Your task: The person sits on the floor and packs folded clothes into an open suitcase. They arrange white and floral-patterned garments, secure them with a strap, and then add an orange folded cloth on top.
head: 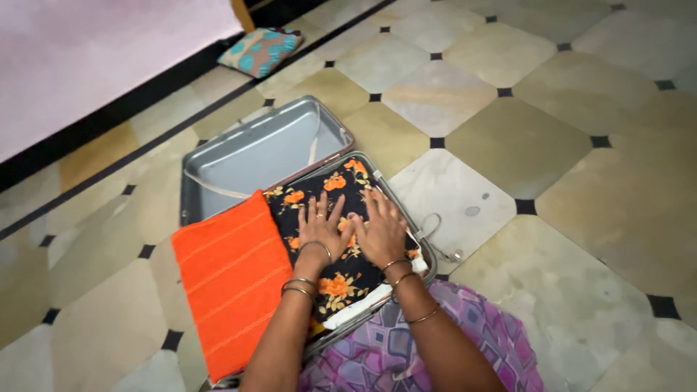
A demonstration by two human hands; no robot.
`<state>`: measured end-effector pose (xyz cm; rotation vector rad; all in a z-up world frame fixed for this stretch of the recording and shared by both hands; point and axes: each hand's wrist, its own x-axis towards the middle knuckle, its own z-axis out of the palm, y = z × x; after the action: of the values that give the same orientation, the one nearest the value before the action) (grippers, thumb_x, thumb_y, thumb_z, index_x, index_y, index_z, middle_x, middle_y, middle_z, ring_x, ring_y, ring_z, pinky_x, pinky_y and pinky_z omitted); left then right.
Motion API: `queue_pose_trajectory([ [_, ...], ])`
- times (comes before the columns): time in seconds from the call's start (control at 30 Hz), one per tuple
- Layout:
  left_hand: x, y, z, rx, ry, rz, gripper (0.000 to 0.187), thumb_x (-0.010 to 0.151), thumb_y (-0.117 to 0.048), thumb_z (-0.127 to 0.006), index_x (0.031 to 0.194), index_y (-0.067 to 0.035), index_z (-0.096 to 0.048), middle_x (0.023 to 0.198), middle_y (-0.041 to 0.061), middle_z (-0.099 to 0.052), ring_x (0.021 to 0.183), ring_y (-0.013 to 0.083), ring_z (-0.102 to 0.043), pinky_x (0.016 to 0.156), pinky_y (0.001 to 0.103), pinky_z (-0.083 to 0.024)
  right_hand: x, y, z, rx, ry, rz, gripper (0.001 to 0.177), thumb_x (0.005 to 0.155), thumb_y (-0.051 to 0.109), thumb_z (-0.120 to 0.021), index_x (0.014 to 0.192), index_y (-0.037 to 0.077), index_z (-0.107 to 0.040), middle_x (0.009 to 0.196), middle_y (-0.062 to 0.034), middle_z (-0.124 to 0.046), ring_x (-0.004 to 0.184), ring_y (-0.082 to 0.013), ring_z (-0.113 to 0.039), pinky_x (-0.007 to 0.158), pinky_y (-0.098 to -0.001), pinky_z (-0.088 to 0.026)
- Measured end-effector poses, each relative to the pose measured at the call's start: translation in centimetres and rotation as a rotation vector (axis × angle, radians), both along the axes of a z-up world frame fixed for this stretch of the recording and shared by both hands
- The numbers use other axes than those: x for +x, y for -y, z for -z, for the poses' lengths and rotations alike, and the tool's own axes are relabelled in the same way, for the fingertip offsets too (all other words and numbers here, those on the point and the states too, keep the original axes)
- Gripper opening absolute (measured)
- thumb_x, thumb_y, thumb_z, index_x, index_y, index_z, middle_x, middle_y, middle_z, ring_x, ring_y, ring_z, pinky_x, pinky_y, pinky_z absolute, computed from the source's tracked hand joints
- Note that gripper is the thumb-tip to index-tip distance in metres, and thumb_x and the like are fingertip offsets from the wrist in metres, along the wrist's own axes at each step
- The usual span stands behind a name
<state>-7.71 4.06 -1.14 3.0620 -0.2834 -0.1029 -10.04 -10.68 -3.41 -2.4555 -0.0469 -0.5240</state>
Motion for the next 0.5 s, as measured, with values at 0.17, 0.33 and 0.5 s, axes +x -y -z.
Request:
queue_pose_trajectory([
  [0.17, -4.8, -0.9, -1.4, -0.047, 0.026, -0.059, 0.078, 0.094, -0.065, -0.043, 0.161, -0.029, -0.025, 0.170, 0.013, -0.012, 0.157, 0.0343, -0.006, 0.123, 0.058, -0.005, -1.9, 1.0, 0.6, 0.065, -0.120, 0.101, 0.080, 0.092, 0.052, -0.062, 0.155, 0.011, -0.037, 0.144, -0.0218, -0.052, 0.127, -0.0439, -0.054, 0.097, -0.0552, -0.050],
  [0.33, -8.0, -1.5, -2.1, -0.020, 0.016, -0.061, 0.082, 0.091, -0.070, -0.045, 0.161, -0.030, -0.026, 0.170, 0.012, -0.011, 0.156, 0.0361, -0.003, 0.123, 0.057, -0.003, -3.7, 1.4, 1.0, 0.139, -0.204, 0.158, 0.085, 0.090, 0.056, -0.066, 0.155, 0.011, -0.035, 0.145, -0.0259, -0.050, 0.125, -0.0486, -0.055, 0.097, -0.0557, -0.051],
  [0.5, -9.1, -4.6, -2.1, 0.011, -0.013, -0.019, 0.075, 0.095, -0.069, -0.039, 0.161, -0.034, -0.025, 0.172, 0.004, -0.009, 0.158, 0.0353, -0.001, 0.122, 0.068, 0.001, -5.2, 0.4, 1.1, -0.063, -0.125, 0.211, 0.081, 0.091, 0.051, -0.065, 0.154, 0.010, -0.035, 0.158, -0.0191, -0.036, 0.141, -0.0503, -0.035, 0.103, -0.0735, -0.032],
])
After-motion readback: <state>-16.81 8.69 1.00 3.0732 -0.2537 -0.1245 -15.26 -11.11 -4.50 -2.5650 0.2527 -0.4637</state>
